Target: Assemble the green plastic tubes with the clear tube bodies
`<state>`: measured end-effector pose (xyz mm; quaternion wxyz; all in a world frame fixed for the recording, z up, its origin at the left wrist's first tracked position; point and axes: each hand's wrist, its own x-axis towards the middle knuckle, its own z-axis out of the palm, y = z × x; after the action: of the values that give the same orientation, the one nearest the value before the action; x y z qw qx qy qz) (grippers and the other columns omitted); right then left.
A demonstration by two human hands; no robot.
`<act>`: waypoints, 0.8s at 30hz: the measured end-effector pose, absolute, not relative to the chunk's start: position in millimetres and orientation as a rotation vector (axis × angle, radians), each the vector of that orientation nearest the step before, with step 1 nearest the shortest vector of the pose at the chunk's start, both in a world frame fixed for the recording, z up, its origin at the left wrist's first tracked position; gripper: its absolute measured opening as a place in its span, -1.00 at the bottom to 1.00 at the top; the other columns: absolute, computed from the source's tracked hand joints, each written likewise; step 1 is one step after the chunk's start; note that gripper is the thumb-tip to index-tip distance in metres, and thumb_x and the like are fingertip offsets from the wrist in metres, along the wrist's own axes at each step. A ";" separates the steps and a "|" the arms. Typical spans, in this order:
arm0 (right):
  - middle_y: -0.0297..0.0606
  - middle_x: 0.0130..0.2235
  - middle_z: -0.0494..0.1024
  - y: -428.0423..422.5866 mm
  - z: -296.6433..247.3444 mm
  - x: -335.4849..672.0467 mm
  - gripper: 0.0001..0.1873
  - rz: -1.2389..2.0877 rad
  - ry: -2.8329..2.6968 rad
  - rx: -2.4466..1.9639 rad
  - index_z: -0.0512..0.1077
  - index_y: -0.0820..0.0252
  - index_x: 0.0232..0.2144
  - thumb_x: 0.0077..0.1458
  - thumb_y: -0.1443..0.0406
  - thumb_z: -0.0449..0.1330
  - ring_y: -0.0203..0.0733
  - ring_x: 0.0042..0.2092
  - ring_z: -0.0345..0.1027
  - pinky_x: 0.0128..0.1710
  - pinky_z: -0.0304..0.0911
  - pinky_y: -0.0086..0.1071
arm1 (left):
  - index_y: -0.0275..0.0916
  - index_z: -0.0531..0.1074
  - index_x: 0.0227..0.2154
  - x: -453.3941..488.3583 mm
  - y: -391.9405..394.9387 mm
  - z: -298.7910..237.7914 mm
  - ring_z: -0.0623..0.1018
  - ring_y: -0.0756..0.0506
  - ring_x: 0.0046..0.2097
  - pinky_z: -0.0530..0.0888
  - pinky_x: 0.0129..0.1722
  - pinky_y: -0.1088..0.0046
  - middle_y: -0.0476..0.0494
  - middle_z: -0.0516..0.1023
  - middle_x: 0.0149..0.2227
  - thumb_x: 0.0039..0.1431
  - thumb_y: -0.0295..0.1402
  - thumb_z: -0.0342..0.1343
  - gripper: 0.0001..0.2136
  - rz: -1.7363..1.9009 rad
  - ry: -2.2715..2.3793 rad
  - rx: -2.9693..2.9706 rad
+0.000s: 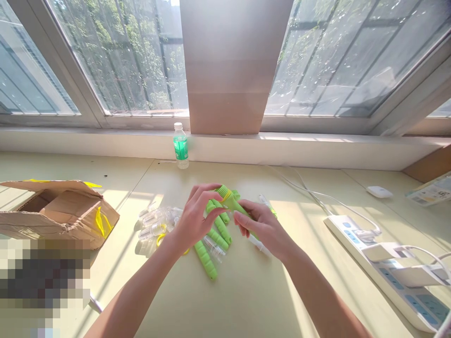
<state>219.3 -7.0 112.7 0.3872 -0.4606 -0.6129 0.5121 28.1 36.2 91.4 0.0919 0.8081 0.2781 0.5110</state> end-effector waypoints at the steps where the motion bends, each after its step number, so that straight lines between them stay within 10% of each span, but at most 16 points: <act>1: -0.39 -0.49 0.32 -6.6 112.0 220.0 -0.66 1.326 -1.573 -1.172 0.37 0.17 -0.43 0.20 0.03 0.11 -0.35 -0.52 0.20 -0.53 0.13 -0.41 | -0.16 0.32 -0.20 28.2 35.9 91.5 0.45 -0.13 -0.01 0.47 -0.08 0.25 -0.20 0.48 -0.04 0.19 -0.41 0.16 -0.84 1.512 0.826 2.414; 7: -0.47 -0.51 0.40 -10.4 110.6 215.7 -0.61 1.321 -1.517 -1.316 0.29 0.07 -0.20 0.06 -0.01 0.24 -0.42 -0.67 0.03 -0.70 -0.02 -0.48 | -0.16 0.31 -0.19 28.6 37.0 89.2 0.44 -0.15 0.02 0.47 -0.08 0.24 -0.20 0.47 -0.02 0.17 -0.43 0.17 -0.81 1.502 0.832 2.412; 13: -0.34 -0.41 0.43 -8.6 114.2 215.6 -0.69 1.219 -1.594 -1.207 0.39 0.14 -0.36 0.17 0.02 0.15 -0.32 -0.49 0.29 -0.51 0.20 -0.42 | -0.16 0.34 -0.23 28.4 36.5 89.1 0.46 -0.11 -0.03 0.47 -0.10 0.29 -0.16 0.49 -0.06 0.17 -0.51 0.15 -0.84 1.635 0.806 2.397; 18: -0.44 -0.53 0.34 -10.6 112.5 213.5 -0.63 1.332 -1.595 -1.270 0.33 0.14 -0.37 0.23 -0.02 0.04 -0.43 -0.63 0.05 -0.63 0.02 -0.46 | -0.17 0.34 -0.20 26.1 35.5 93.8 0.42 -0.15 0.05 0.47 -0.04 0.24 -0.22 0.44 0.03 0.14 -0.41 0.21 -0.80 1.492 0.825 2.432; 24: -0.36 -0.27 0.44 -10.3 108.5 210.8 -0.72 1.336 -1.520 -1.258 0.32 0.08 -0.23 0.11 0.07 0.22 -0.48 -0.66 0.12 -0.72 0.01 -0.49 | -0.18 0.33 -0.19 17.4 37.8 98.0 0.38 -0.14 0.09 0.45 0.00 0.23 -0.21 0.41 0.07 0.19 -0.48 0.13 -0.84 1.317 0.865 2.474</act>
<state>210.8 -10.3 108.5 0.3704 -0.4904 -0.5925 0.5209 17.4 37.8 98.0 0.1041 0.8388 0.2932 0.4467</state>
